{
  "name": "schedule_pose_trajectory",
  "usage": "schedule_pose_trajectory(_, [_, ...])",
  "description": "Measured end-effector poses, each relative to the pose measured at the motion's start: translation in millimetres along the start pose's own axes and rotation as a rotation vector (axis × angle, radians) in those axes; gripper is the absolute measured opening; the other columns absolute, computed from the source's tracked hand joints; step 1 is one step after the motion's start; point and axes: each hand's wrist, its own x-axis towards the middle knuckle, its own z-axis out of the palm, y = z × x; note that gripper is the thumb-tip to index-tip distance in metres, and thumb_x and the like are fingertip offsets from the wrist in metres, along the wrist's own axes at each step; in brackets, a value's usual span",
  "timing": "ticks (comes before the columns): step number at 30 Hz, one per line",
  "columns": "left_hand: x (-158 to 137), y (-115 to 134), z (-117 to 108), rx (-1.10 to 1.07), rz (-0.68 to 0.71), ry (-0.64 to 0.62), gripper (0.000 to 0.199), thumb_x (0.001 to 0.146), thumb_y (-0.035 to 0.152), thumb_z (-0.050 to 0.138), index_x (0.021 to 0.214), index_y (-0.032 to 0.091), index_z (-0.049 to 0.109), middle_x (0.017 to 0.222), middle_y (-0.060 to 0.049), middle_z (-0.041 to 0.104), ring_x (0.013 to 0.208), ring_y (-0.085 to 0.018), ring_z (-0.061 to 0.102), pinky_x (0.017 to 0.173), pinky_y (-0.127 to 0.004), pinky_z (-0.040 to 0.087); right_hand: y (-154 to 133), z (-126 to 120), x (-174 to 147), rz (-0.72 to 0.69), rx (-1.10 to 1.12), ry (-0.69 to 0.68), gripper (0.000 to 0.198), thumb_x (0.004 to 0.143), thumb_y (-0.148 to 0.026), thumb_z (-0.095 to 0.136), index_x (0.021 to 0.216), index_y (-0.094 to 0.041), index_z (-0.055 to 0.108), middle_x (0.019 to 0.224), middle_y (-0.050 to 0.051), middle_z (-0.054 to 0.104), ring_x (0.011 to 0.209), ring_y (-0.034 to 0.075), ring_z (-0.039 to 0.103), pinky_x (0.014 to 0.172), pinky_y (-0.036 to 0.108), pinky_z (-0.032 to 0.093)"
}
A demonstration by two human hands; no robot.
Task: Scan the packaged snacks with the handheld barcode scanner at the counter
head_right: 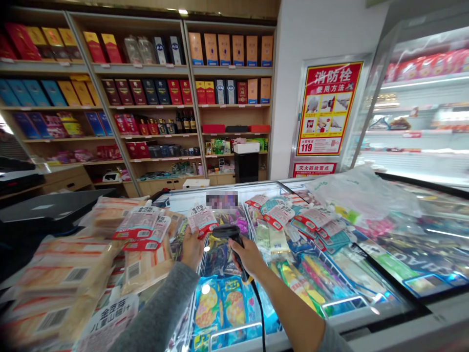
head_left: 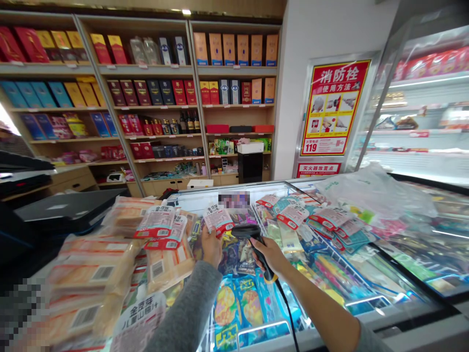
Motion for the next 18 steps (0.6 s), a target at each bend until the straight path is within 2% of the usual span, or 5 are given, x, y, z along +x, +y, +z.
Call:
schedule_pose_trajectory(8, [-2.5,2.6,2.1,-0.014,-0.026,0.022,0.022,0.082,0.023,0.068,0.104,0.021,0.061,0.098,-0.006,0.073,0.083,-0.014,0.071,0.080,-0.029,0.058,13.5,-1.4,6.0,-0.027,0.025,0.012,0.052,0.072,-0.069,0.072,0.079,-0.022,0.051,0.049,-0.007,0.054,0.032,0.009,0.042,0.032,0.023,0.028])
schedule_pose_trajectory(18, [-2.8,5.7,4.8,-0.009,-0.021,0.026,0.020,0.083,0.021,0.066,0.102,0.022,0.062,0.098,-0.005,0.074,0.085,-0.015,0.071,0.081,-0.030,0.058,11.8,-4.9,7.8,-0.041,0.010,-0.043,0.050,0.075,-0.068,0.071,0.081,-0.022,0.052,0.051,-0.006,0.055,0.034,0.010,0.044,0.033,0.023,0.032])
